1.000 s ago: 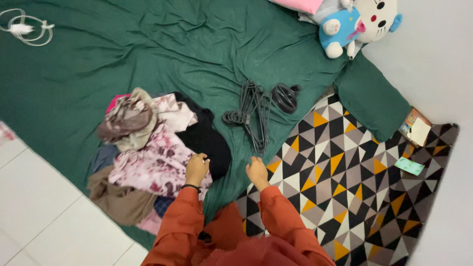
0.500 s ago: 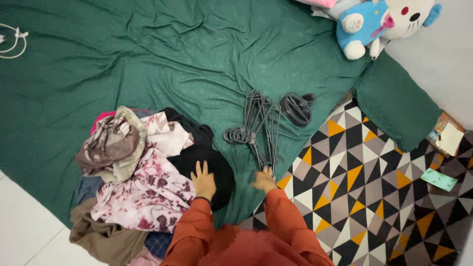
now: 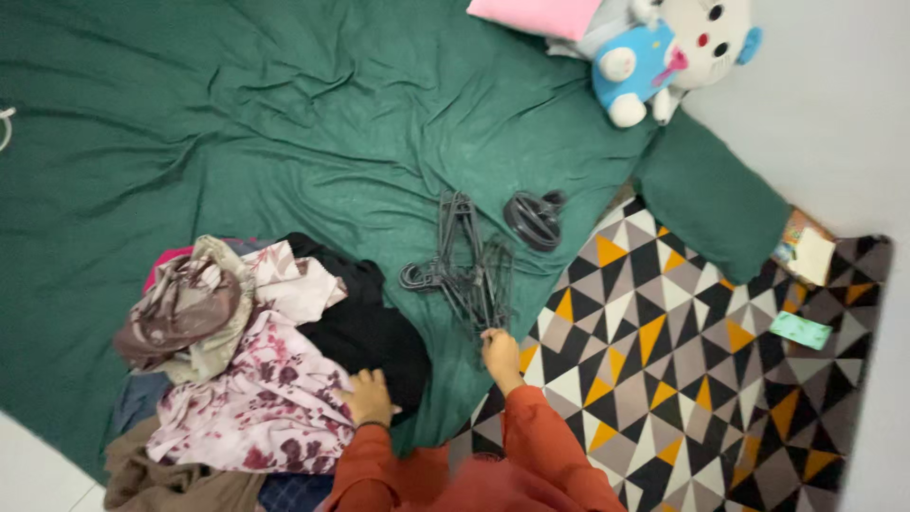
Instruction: The person picks up clothes from a pile on a bed, places them on hangers, and hangs them on a clothing rack. The person handles a black top, a patterned top, and a pair of blue pants, placing each on a hanger and then on the rack.
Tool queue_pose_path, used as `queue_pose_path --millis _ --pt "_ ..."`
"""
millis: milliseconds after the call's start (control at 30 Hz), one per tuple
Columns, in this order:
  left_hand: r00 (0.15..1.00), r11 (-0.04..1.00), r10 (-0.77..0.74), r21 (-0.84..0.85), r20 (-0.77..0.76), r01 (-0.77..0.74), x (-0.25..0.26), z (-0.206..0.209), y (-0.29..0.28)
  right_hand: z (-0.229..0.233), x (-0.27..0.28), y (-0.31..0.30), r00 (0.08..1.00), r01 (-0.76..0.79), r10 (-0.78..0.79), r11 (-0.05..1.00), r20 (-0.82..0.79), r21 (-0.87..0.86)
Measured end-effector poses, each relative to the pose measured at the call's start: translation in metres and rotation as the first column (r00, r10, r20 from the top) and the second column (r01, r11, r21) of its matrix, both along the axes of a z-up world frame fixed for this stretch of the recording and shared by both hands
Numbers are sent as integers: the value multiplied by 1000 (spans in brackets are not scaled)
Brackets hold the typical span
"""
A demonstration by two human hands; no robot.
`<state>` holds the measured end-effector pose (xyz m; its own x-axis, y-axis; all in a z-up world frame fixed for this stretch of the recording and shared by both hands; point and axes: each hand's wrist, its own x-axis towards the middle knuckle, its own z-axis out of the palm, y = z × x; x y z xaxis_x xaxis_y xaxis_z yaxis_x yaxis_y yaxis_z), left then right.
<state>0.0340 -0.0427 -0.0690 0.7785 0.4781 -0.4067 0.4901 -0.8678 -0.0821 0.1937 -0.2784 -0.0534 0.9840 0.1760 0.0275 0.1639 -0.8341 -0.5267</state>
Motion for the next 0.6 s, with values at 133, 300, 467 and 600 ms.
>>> queue_pose_path --millis 133,300,467,600 --pt "999 1000 -4 13 50 3 -14 7 4 18 8 -16 951 240 -150 907 -269 345" --pt "821 836 465 -469 331 -285 -25 49 4 66 -21 -36 855 486 -309 758 -417 435" --pt "437 420 842 -893 315 -165 -27 114 28 143 -56 -41 838 545 -333 561 -433 623" --pt "154 -29 988 -984 -2 176 -40 176 69 199 -72 -46 931 363 -251 730 -266 579"
